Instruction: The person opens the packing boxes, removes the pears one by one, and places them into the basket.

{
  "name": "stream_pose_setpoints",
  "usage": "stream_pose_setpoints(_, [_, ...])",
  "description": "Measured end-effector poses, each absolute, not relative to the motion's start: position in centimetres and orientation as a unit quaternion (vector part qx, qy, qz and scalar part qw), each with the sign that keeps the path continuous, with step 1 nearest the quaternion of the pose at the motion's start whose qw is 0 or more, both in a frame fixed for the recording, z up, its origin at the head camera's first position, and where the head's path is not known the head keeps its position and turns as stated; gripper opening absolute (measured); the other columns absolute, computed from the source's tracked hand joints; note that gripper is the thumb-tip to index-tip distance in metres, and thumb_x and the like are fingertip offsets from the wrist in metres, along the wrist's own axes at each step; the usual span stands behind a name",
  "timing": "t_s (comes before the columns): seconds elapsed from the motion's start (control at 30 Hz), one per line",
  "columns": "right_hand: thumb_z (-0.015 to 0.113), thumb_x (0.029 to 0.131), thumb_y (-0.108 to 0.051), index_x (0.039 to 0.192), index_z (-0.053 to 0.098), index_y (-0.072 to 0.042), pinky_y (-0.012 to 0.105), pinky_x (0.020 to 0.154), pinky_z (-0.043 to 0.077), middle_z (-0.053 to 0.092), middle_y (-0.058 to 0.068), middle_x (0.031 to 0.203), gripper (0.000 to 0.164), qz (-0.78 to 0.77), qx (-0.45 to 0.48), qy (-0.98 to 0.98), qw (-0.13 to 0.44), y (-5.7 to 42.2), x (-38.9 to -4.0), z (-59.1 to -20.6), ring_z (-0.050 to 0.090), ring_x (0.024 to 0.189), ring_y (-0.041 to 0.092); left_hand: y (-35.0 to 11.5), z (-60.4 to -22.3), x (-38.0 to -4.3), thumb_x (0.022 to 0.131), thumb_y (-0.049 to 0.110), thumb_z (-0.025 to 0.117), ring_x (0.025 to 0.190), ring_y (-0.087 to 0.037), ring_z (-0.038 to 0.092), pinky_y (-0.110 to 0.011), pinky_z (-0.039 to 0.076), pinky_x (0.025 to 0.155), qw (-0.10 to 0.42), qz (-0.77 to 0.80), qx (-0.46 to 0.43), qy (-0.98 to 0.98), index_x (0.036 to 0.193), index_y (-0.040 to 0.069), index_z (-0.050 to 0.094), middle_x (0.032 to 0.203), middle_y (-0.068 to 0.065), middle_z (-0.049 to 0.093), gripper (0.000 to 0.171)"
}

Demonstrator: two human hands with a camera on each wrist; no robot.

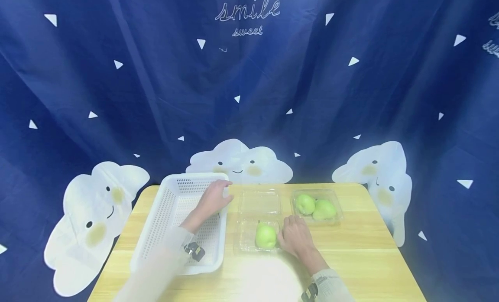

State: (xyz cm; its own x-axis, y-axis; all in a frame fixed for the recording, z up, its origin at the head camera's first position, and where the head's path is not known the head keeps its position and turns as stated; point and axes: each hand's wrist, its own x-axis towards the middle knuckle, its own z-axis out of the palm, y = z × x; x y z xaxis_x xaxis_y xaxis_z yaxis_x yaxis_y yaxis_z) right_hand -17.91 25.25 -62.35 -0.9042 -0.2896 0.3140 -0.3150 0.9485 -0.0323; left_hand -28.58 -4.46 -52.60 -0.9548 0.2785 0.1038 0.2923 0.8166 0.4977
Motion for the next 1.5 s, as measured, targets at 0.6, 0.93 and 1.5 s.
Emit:
stream_pose_setpoints(0.6, [0.065,0.087,-0.022,0.075,0.047,-0.012,0.040,0.081,0.050,0.047,0.005,0.074,0.024,0.046,0.160,-0.975,0.146,25.4,-17.8,-62.3,0.046,0.074,0.023,1.2,-53.2,-23.5,0.090,0.026,0.071,0.136,-0.029,0.057,-0.047,0.052,0.114,-0.082,-0.241,-0.241,-0.936,0.142,0.013,0.060,0.148,-0.008,0.059,0.055])
stream_pose_setpoints(0.93, [0.065,0.086,-0.021,0.075,0.048,-0.011,0.040,0.079,0.050,0.048,0.005,0.074,0.023,0.049,0.160,-0.974,0.152,25.4,-17.7,-62.2,0.047,0.074,0.023,3.4,-54.2,-21.2,0.090,0.034,0.077,0.130,-0.026,0.059,-0.044,0.057,0.108,-0.086,-0.194,-0.283,-0.936,0.142,0.013,0.060,0.145,-0.009,0.061,0.059])
stream_pose_setpoints(1.5, [0.065,0.086,-0.022,0.074,0.048,-0.011,0.039,0.077,0.049,0.047,0.004,0.072,0.023,0.045,0.169,-0.971,0.162,25.4,-18.0,-62.3,0.044,0.071,0.021,5.5,-57.2,-19.8,0.086,0.041,0.080,0.113,-0.024,0.064,-0.027,0.062,0.083,-0.033,-0.111,-0.329,-0.937,0.136,0.013,0.065,0.137,-0.007,0.065,0.059])
